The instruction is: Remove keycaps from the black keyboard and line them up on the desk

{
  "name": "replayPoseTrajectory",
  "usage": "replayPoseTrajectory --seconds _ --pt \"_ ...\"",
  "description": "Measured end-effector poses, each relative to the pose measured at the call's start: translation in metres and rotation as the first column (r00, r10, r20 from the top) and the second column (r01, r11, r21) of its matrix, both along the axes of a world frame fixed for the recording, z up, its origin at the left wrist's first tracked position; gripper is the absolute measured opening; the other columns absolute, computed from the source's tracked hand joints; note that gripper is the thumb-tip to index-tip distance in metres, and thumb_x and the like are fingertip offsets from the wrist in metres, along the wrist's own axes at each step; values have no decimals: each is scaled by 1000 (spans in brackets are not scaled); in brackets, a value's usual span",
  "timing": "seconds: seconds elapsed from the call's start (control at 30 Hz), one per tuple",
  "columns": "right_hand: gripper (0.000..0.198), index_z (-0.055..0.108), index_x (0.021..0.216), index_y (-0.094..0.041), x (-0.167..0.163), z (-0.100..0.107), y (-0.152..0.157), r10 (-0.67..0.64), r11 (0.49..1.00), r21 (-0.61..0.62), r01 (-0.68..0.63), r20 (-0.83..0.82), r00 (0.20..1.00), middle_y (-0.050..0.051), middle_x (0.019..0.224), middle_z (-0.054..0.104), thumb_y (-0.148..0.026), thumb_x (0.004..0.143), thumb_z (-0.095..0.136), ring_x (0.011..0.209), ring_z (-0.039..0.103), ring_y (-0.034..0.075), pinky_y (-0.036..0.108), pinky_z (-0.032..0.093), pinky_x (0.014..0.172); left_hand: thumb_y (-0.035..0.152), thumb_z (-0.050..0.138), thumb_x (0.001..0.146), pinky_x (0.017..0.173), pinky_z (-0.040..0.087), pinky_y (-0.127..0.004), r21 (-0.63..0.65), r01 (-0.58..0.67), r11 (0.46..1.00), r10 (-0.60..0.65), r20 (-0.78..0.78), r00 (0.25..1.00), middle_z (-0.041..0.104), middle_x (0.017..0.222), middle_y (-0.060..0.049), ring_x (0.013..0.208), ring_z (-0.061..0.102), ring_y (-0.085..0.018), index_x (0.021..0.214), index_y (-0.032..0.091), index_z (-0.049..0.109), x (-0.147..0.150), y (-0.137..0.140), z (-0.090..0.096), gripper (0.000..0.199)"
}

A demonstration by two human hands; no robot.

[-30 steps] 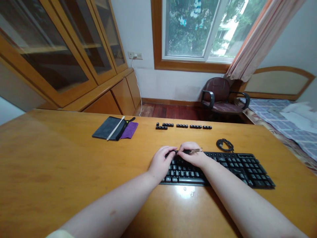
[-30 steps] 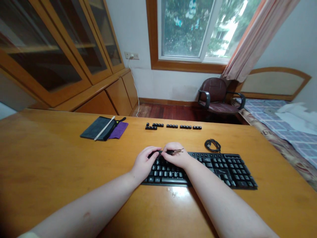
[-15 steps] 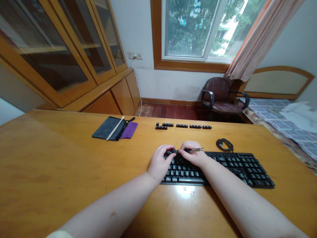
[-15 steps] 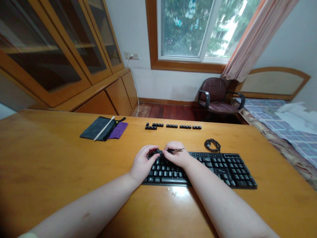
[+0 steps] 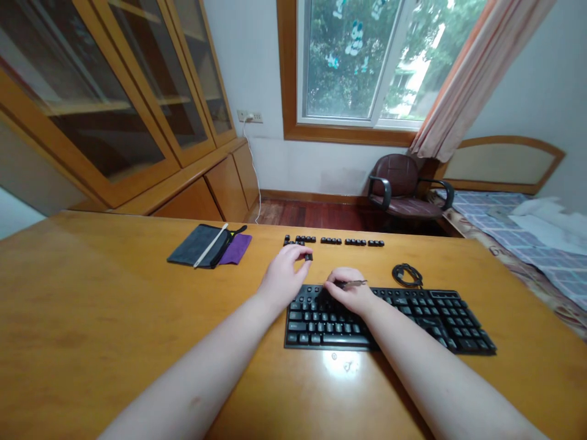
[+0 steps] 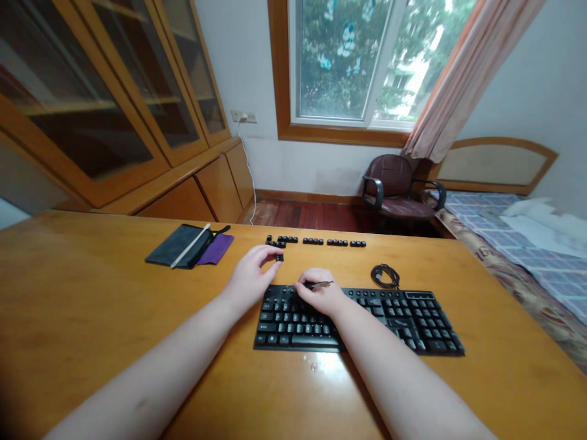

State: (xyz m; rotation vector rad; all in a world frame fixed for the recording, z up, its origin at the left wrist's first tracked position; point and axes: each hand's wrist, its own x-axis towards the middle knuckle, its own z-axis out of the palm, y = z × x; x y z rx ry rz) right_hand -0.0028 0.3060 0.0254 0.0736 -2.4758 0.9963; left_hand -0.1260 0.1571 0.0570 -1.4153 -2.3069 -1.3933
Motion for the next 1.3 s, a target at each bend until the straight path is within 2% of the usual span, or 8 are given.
replayPoseTrajectory --seconds 0.1,0.23,0.37,0.47,0.6,0.97,1.13,1.3 --pt "25 56 59 -19 0 0 1 -16 1000 14 16 -13 1000 1 57 60 -28 82 52 54 54 12 24 42 56 17 52 81 87 48 -32 -193 18 981 -43 -127 991 63 99 -5 92 59 -17 98 18 62 -31 21 11 20" --pt "27 55 58 -19 1 0 1 -37 999 14 37 -26 999 1 55 59 -28 83 52 53 53 12 24 42 55 19 55 79 90 45 -38 -367 24 930 -125 -253 959 65 97 -6 93 58 -21 96 19 65 -55 42 -5 20" --pt "26 55 59 -19 1 2 0 -38 999 7 38 -29 999 1 56 59 -27 83 52 53 54 12 24 42 56 24 63 74 107 25 -46 -409 135 902 -269 -287 919 64 101 -3 108 51 -22 90 25 68 -54 46 -35 16" --pt "25 55 59 -19 0 3 -1 -38 999 0 38 -27 999 1 56 59 -28 83 52 53 54 12 24 43 55 28 67 72 110 12 -52 -417 129 900 -247 -244 938 61 113 -2 121 41 -25 88 29 69 -54 48 -52 17" --pt "25 56 60 -19 0 3 0 -43 999 1 43 -19 999 1 57 60 -28 83 52 54 54 13 25 42 55 31 68 71 109 5 -57 -415 73 907 -177 -218 960 57 121 -1 128 31 -27 89 31 69 -60 53 -63 18" --pt "27 56 59 -19 -1 1 0 -44 999 18 44 -33 998 2 57 60 -30 84 52 54 55 12 24 42 56 28 63 76 110 12 -53 -388 -137 912 30 -268 963 53 124 -3 127 33 -26 97 32 68 -66 63 -72 22" --pt "27 56 59 -19 -1 2 -1 -40 999 1 40 -30 999 2 57 60 -29 83 52 53 55 12 24 43 55 28 64 75 108 22 -47 -347 -177 921 86 -262 961 50 128 -6 121 40 -24 113 30 60 -67 62 -70 38" --pt "26 55 59 -19 -1 1 -1 -36 999 -5 36 -38 999 1 56 60 -28 83 52 53 55 12 24 43 56 27 64 75 106 25 -43 -334 -164 928 84 -243 966 55 119 -4 116 44 -23 91 28 67 -68 62 -66 16"
